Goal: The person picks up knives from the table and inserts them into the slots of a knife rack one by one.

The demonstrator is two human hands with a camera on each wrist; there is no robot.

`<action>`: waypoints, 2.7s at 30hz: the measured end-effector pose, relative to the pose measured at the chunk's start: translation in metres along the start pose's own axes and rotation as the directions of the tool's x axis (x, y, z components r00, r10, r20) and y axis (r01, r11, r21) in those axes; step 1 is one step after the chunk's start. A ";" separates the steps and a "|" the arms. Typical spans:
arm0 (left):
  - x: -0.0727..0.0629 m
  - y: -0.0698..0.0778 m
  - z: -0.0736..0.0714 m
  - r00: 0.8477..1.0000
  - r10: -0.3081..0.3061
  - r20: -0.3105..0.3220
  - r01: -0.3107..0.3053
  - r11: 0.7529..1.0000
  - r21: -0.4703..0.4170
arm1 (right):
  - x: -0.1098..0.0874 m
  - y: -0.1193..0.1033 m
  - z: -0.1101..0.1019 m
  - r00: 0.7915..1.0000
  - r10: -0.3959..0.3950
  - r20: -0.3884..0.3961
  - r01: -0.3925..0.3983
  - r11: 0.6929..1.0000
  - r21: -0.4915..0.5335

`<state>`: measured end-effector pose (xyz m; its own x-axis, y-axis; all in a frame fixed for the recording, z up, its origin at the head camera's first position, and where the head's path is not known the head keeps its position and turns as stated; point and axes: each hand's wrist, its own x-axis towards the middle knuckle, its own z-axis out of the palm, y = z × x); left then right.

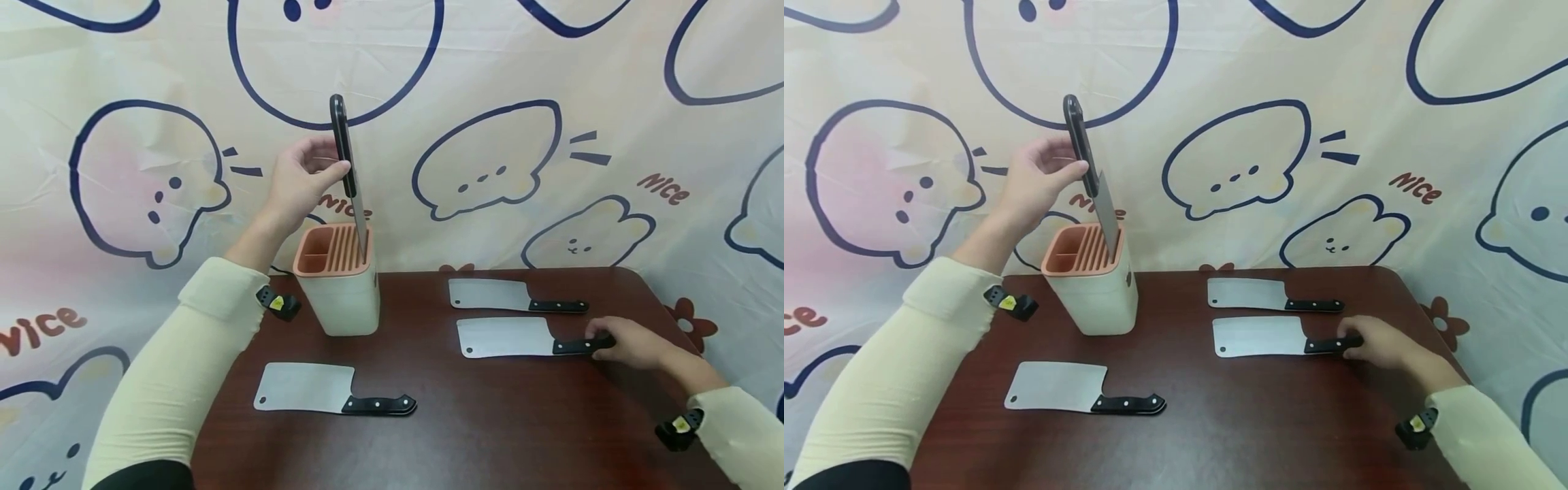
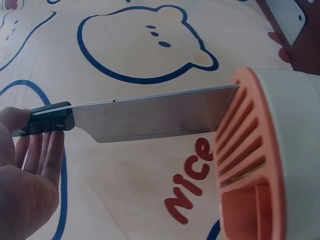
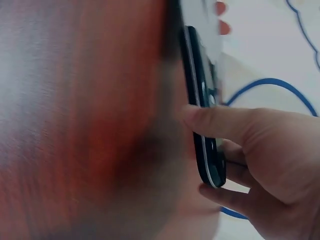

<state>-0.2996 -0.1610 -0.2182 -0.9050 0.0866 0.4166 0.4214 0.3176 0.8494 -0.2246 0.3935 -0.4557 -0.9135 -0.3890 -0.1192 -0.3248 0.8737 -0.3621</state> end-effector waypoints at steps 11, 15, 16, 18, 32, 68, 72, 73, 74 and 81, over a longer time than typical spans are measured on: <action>-0.008 -0.021 0.011 0.999 -0.019 0.038 0.019 1.000 -0.003 | -0.028 -0.017 -0.050 0.998 0.033 -0.045 -0.030 0.997 0.077; -0.012 -0.026 0.013 0.999 -0.023 0.047 0.022 1.000 0.011 | -0.035 -0.022 -0.062 0.995 0.008 -0.095 0.000 0.996 0.084; -0.013 -0.027 0.014 0.999 -0.016 0.050 0.016 1.000 0.010 | -0.036 -0.023 -0.064 0.994 0.003 -0.108 0.006 0.997 0.082; -0.015 -0.031 0.014 0.998 -0.008 0.057 0.007 1.000 0.012 | -0.038 -0.027 -0.068 0.992 0.001 -0.126 0.010 0.996 0.086; -0.026 -0.060 0.021 0.988 -0.070 0.137 0.069 0.998 0.011 | -0.038 -0.050 -0.083 0.930 -0.089 -0.358 0.163 0.969 0.184; -0.037 -0.088 0.027 0.970 -0.101 0.220 0.111 0.993 -0.036 | -0.028 -0.111 -0.130 0.853 0.084 -0.515 0.136 0.918 0.374; -0.040 -0.086 0.023 0.975 -0.089 0.203 0.097 0.995 -0.033 | -0.024 -0.122 -0.137 0.862 0.075 -0.501 0.127 0.925 0.357; -0.042 -0.086 0.021 0.979 -0.084 0.188 0.091 0.995 -0.033 | -0.023 -0.125 -0.139 0.863 0.066 -0.501 0.132 0.927 0.351; -0.043 -0.085 0.020 0.982 -0.078 0.169 0.084 0.996 -0.030 | -0.022 -0.128 -0.141 0.863 0.058 -0.501 0.138 0.928 0.345; -0.051 -0.079 0.009 0.998 -0.042 0.047 0.042 0.999 0.003 | -0.015 -0.143 -0.144 0.865 0.023 -0.502 0.176 0.922 0.345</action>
<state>-0.2873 -0.1822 -0.3091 -0.9237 0.1177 0.3647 0.3828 0.3242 0.8650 -0.1998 0.3162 -0.2687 -0.9204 -0.1698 0.3522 -0.3753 0.6365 -0.6738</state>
